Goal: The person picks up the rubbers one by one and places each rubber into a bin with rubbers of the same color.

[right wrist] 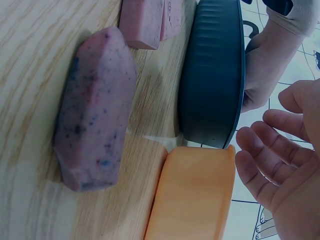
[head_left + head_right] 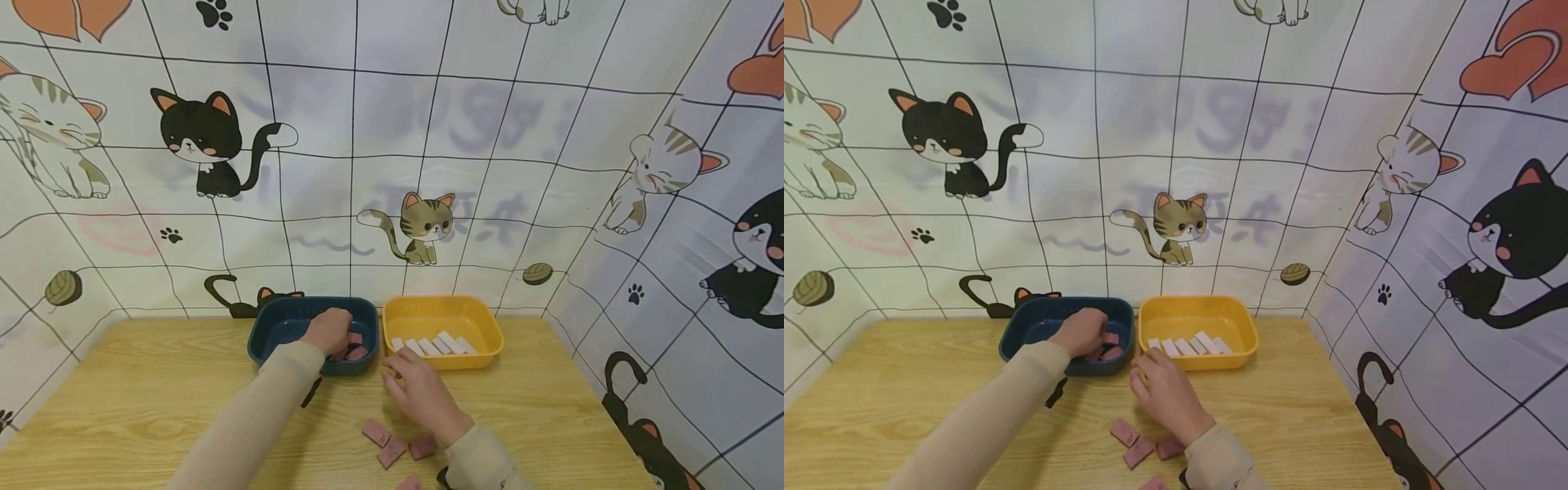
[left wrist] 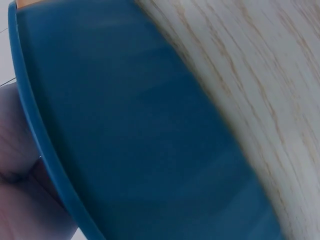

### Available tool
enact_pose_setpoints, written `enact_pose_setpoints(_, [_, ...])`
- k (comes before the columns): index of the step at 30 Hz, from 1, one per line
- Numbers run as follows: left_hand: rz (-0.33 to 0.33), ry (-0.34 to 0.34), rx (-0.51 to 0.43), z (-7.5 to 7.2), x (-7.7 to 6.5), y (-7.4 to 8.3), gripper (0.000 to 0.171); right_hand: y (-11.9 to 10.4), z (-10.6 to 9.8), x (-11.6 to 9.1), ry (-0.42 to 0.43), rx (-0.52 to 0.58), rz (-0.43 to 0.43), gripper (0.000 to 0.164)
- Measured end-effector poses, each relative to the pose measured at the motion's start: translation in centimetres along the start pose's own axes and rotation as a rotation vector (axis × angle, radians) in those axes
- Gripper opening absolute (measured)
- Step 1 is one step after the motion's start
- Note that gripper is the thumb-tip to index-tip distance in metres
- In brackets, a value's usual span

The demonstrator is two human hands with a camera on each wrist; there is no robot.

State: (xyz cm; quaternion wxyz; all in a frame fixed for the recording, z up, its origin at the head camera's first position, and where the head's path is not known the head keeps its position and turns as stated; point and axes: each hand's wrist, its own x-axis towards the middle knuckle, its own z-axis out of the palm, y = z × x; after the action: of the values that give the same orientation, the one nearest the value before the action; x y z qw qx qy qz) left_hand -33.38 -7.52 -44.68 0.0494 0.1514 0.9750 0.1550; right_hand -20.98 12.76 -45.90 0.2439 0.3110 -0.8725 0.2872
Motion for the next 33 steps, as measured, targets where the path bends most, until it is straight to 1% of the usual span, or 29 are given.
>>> enact_pose_setpoints(5, [-0.005, 0.008, 0.004, -0.2, -0.1, 0.0, 0.015, 0.0, 0.0, 0.0, -0.005, -0.002, 0.003, 0.013])
enact_pose_setpoints(8, [0.008, 0.033, -0.002, -0.6, -0.3, 0.0, 0.013, -0.1, -0.1, 0.0, -0.015, -0.005, 0.019, 0.013])
enact_pose_setpoints(11, [0.033, 0.059, -0.02, -1.3, -0.8, 0.1, 0.007, -0.2, -0.3, 0.0, -0.03, -0.007, 0.036, 0.014])
enact_pose_setpoints(13, [0.044, 0.075, -0.035, -1.7, -1.1, 0.2, 0.009, -0.3, -0.4, 0.0, -0.038, -0.009, 0.042, 0.014])
enact_pose_setpoints(15, [0.056, 0.093, -0.051, -2.1, -1.5, 0.4, 0.014, -0.3, -0.6, 0.0, -0.048, -0.008, 0.052, 0.015])
enact_pose_setpoints(19, [0.077, 0.132, -0.097, -2.8, -2.5, 1.0, 0.021, -0.4, -1.0, 0.0, -0.057, -0.014, 0.061, 0.015])
enact_pose_setpoints(22, [0.109, 0.166, -0.122, -3.2, -3.6, 1.4, 0.022, -0.5, -1.2, 0.0, -0.054, -0.014, 0.062, 0.015])
enact_pose_setpoints(26, [0.166, 0.218, -0.174, -3.3, -4.9, 1.8, 0.019, -0.6, -1.6, -0.1, -0.046, -0.013, 0.048, 0.014])
enact_pose_setpoints(29, [0.207, 0.238, -0.222, -3.2, -5.8, 2.0, 0.018, -0.8, -1.9, -0.1, -0.041, -0.023, 0.032, 0.015])
enact_pose_setpoints(33, [0.235, 0.24, -0.264, -3.2, -6.9, 2.2, 0.017, -1.1, -2.3, -0.1, -0.041, -0.027, 0.022, 0.016])
